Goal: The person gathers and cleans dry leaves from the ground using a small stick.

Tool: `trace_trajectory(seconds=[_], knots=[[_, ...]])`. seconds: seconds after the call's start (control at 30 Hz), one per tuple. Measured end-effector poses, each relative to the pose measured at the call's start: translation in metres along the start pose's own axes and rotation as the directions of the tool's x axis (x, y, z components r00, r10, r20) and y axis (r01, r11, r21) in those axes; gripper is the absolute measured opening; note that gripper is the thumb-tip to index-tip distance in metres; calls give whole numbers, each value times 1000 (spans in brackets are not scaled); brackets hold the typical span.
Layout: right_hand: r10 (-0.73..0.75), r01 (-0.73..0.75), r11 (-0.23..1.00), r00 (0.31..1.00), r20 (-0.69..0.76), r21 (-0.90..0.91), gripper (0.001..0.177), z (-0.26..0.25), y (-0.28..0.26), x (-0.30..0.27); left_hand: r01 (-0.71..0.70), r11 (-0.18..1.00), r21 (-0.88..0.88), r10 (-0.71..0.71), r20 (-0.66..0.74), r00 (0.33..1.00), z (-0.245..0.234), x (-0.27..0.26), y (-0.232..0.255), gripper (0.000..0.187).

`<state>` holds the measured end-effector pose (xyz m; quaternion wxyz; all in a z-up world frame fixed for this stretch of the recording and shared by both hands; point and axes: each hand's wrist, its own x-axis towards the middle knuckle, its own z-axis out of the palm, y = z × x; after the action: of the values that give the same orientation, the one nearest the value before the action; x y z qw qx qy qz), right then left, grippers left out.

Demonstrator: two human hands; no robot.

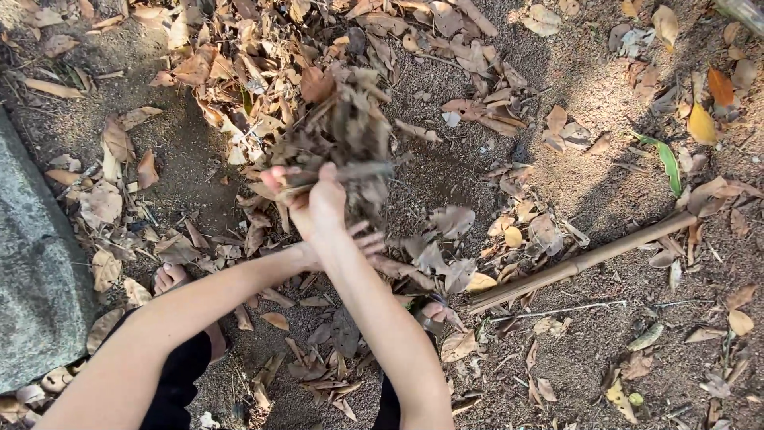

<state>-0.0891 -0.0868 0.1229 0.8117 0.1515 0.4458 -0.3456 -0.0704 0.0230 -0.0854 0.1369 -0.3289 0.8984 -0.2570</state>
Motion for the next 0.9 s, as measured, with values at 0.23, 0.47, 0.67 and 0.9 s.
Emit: trace_trajectory(seconds=[0.23,0.47,0.67,0.9], knots=[[-114,99,992,961,251,71,31,-27,-75,27,-33,999,-14,36,257,966,-39,-28,-162,61],[-314,346,936,904,-290,63,28,-80,-131,62,211,933,-293,-180,130,975,-27,-69,-147,89],[-186,172,981,968,-170,-92,37,-51,-60,62,81,937,-341,-10,203,979,-30,-33,-130,72],[85,-27,949,981,172,-314,41,16,22,31,-51,983,179,-55,541,839,1,-40,-178,59]])
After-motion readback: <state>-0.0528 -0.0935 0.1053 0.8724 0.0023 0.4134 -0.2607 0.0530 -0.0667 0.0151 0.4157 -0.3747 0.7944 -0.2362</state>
